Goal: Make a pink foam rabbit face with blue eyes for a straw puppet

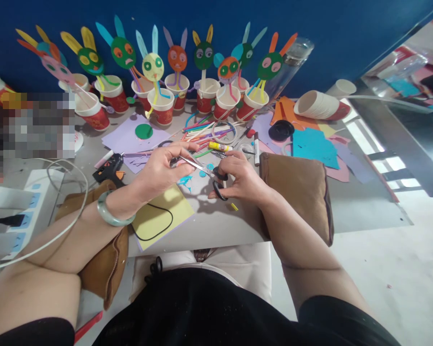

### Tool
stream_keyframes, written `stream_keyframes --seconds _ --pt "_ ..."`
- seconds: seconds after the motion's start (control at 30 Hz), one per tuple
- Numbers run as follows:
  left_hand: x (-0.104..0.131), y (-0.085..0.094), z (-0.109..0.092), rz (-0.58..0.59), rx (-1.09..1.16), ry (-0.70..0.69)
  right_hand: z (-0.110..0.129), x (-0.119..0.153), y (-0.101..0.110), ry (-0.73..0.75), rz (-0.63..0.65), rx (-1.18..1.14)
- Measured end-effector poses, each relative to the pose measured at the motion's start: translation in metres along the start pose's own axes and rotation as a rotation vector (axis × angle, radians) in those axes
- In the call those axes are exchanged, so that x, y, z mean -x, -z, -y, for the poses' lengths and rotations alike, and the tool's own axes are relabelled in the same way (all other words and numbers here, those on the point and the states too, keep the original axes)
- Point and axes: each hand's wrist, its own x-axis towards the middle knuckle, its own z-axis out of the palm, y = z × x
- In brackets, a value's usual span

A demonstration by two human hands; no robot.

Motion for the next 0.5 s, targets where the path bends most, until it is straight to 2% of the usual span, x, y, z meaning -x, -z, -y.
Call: stream_keyframes --seconds 0.5 --pt "-0.0002 -0.0003 0.0019 -0.012 0.044 -0.016 -0.0014 0.0007 0.0002 0.021 -0.017 0.031"
